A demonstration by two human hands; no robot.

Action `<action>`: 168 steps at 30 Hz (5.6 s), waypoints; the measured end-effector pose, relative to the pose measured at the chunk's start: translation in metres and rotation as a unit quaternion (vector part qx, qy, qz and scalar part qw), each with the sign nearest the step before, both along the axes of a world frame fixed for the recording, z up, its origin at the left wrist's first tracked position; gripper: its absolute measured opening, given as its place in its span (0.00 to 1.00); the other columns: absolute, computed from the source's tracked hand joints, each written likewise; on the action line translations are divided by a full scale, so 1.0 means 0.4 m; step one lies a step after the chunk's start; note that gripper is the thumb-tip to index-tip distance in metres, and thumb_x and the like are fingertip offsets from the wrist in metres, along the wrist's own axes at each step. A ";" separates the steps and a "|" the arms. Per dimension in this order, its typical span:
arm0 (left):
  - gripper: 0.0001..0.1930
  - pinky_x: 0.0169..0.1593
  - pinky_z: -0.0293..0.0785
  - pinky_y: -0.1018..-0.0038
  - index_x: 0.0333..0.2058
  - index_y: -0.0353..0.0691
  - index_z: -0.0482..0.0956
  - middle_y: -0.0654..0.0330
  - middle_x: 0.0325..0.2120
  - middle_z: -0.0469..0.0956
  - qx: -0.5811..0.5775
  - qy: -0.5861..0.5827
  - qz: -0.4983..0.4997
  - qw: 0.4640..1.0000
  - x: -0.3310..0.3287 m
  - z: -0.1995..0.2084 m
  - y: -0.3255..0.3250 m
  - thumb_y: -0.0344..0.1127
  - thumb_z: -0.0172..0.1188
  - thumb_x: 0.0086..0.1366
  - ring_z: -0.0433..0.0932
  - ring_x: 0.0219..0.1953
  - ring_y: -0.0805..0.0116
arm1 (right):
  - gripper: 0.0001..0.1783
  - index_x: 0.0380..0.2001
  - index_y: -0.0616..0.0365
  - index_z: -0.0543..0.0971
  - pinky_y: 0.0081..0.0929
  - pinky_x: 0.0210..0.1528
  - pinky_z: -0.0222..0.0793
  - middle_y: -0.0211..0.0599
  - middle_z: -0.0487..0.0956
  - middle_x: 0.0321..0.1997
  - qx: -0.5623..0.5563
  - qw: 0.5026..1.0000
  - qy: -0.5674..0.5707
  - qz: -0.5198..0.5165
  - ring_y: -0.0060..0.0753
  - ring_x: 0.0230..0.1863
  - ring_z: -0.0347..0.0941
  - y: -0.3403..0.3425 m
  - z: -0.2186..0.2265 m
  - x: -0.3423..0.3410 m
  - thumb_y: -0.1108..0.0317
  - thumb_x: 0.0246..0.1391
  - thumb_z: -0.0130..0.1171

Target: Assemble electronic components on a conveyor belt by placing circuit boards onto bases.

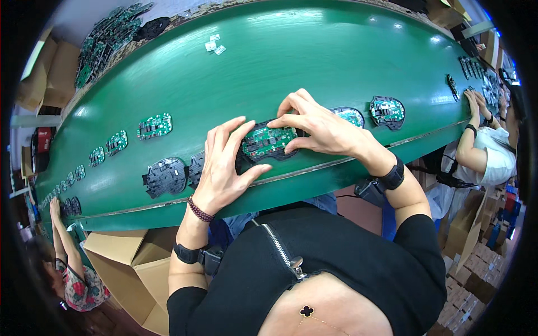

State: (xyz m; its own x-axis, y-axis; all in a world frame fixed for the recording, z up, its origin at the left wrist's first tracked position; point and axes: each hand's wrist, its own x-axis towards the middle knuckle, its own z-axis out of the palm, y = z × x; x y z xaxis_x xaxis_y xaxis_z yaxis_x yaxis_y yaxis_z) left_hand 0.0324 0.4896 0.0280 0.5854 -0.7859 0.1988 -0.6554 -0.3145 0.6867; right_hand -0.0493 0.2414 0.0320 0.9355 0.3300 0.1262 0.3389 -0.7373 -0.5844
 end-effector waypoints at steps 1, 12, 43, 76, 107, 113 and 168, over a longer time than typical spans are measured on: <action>0.36 0.66 0.64 0.55 0.59 0.40 0.75 0.52 0.56 0.74 0.000 -0.001 -0.002 1.000 -0.002 0.000 -0.016 0.35 0.77 0.51 0.69 0.60 0.49 | 0.35 0.59 0.56 0.76 0.38 0.58 0.71 0.41 0.74 0.50 0.011 1.000 -0.014 -0.010 0.46 0.54 0.70 0.002 -0.004 -0.001 0.65 0.46 0.75; 0.24 0.65 0.63 0.57 0.53 0.40 0.78 0.53 0.55 0.72 0.015 0.011 -0.037 0.999 0.005 -0.030 -0.079 0.36 0.72 0.57 0.67 0.60 0.50 | 0.48 0.69 0.54 0.64 0.44 0.66 0.64 0.44 0.72 0.63 0.000 0.996 0.028 -0.086 0.48 0.63 0.68 0.028 0.012 -0.056 0.64 0.45 0.75; 0.24 0.64 0.61 0.58 0.52 0.39 0.77 0.53 0.54 0.72 0.020 0.004 -0.035 0.999 -0.007 -0.023 -0.103 0.33 0.72 0.57 0.66 0.59 0.52 | 0.49 0.70 0.53 0.63 0.49 0.72 0.51 0.38 0.76 0.62 0.000 0.994 0.001 -0.112 0.41 0.66 0.67 0.035 0.008 -0.069 0.63 0.45 0.74; 0.27 0.64 0.61 0.56 0.53 0.39 0.75 0.52 0.53 0.71 0.017 -0.026 -0.061 0.998 0.005 -0.039 -0.097 0.32 0.73 0.54 0.65 0.60 0.49 | 0.36 0.65 0.55 0.69 0.41 0.68 0.55 0.36 0.77 0.60 0.079 0.987 0.048 -0.131 0.40 0.60 0.69 0.019 0.000 -0.054 0.68 0.52 0.68; 0.18 0.55 0.72 0.62 0.49 0.37 0.82 0.53 0.45 0.78 0.007 -0.087 -0.085 0.993 -0.005 0.029 -0.147 0.37 0.69 0.61 0.74 0.49 0.53 | 0.52 0.72 0.56 0.62 0.43 0.73 0.53 0.39 0.73 0.67 -0.050 0.979 0.001 -0.198 0.42 0.66 0.67 0.012 0.021 -0.169 0.65 0.44 0.76; 0.21 0.56 0.70 0.61 0.50 0.37 0.80 0.54 0.45 0.75 0.053 -0.086 -0.118 0.988 -0.030 0.013 -0.189 0.37 0.71 0.58 0.73 0.49 0.53 | 0.53 0.71 0.62 0.60 0.49 0.72 0.54 0.47 0.76 0.60 -0.038 0.978 -0.018 -0.204 0.45 0.64 0.69 0.007 0.015 -0.176 0.64 0.44 0.76; 0.14 0.41 0.75 0.73 0.41 0.32 0.81 0.59 0.27 0.80 0.079 0.249 -0.077 0.962 0.007 0.042 -0.210 0.35 0.70 0.62 0.78 0.32 0.70 | 0.41 0.67 0.56 0.67 0.43 0.58 0.72 0.46 0.77 0.57 0.125 0.962 -0.057 -0.237 0.54 0.56 0.74 0.002 0.045 -0.188 0.76 0.49 0.69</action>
State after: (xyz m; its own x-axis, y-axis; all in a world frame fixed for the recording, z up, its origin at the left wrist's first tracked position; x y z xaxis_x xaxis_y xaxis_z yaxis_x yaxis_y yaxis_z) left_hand 0.0354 0.4058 0.0446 0.4523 -0.8681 -0.2047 -0.3046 -0.3661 0.8793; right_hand -0.1246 0.2422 0.0499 0.9487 -0.1849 0.2567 0.0713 -0.6655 -0.7430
